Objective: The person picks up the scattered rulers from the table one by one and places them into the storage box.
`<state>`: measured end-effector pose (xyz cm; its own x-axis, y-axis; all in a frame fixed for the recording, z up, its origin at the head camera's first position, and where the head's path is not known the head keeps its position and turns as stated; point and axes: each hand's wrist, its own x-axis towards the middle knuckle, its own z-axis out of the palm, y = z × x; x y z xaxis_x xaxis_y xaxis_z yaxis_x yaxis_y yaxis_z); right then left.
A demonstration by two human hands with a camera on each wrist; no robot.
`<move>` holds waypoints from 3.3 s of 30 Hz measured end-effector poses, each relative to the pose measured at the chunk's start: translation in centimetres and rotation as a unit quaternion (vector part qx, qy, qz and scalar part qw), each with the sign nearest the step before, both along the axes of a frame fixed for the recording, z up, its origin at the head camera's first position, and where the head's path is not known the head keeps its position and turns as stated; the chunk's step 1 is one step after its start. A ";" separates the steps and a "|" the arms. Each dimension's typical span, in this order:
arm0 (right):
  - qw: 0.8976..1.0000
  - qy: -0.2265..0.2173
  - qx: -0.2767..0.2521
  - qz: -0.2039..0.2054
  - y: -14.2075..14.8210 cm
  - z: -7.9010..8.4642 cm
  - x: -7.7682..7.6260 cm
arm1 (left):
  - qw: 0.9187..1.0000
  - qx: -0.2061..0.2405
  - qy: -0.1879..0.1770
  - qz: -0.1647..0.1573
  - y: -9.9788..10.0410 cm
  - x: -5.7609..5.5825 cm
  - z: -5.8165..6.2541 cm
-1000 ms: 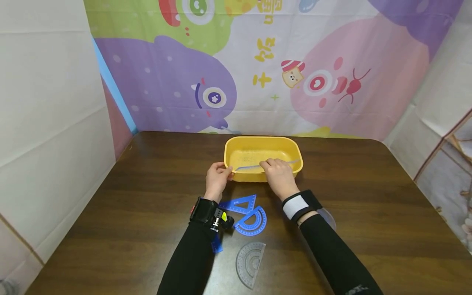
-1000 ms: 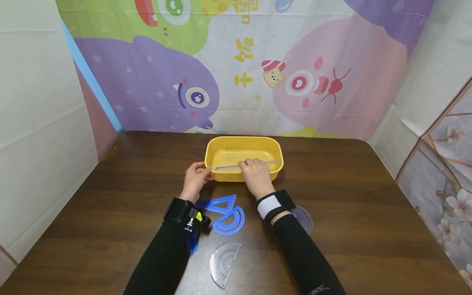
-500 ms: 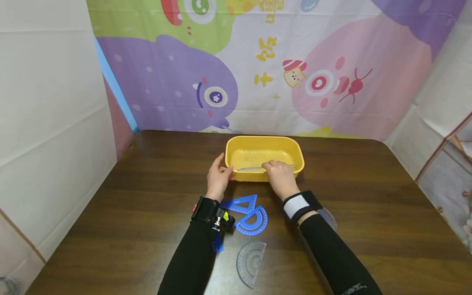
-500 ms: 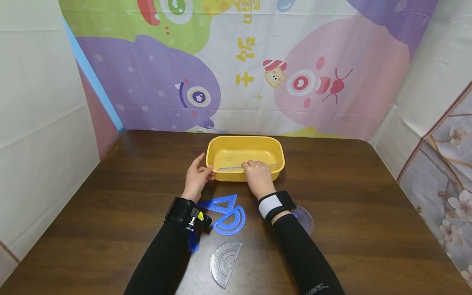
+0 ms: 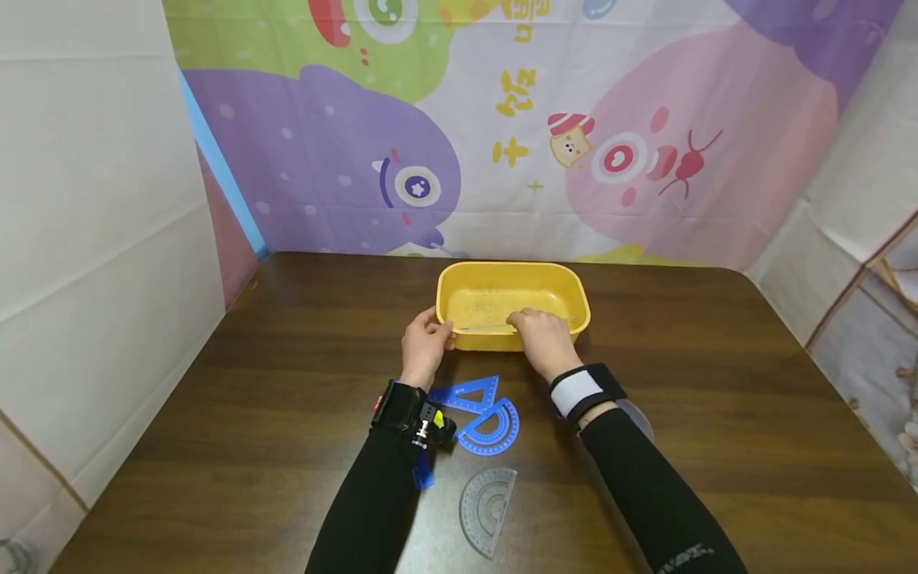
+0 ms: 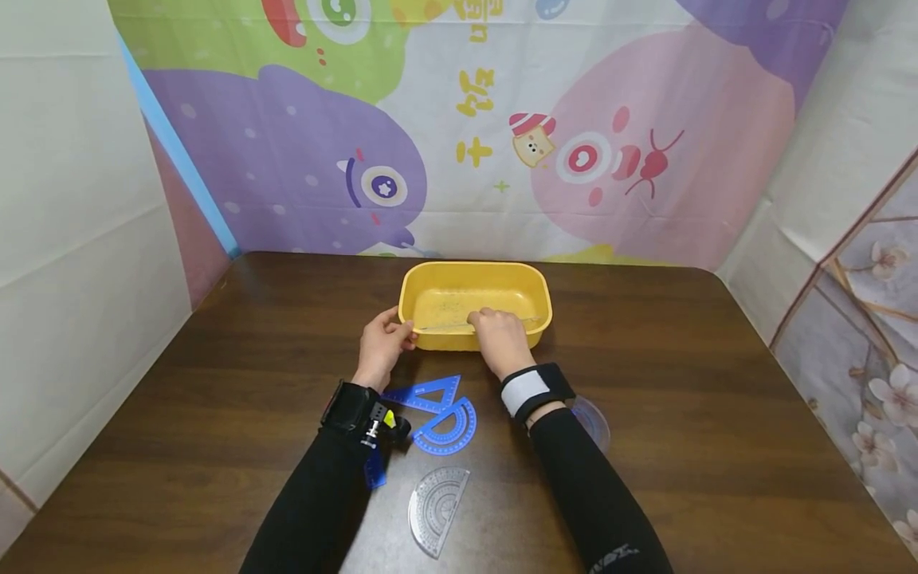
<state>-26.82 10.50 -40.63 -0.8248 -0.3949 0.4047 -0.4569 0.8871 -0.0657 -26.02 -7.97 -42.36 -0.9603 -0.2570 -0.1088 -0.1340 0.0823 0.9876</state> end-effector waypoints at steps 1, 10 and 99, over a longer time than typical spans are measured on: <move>1.000 -0.004 0.000 0.000 0.0 0.1 0.0 | 1.000 0.000 0.000 0.001 0.0 0.0 0.0; 1.000 -0.028 0.008 -0.010 0.0 0.3 -0.1 | 1.000 0.010 -0.003 -0.001 0.0 0.0 0.1; 0.981 -0.191 -0.030 -0.019 8.4 -1.0 8.8 | 0.996 -0.066 -0.050 0.031 0.5 -1.6 0.3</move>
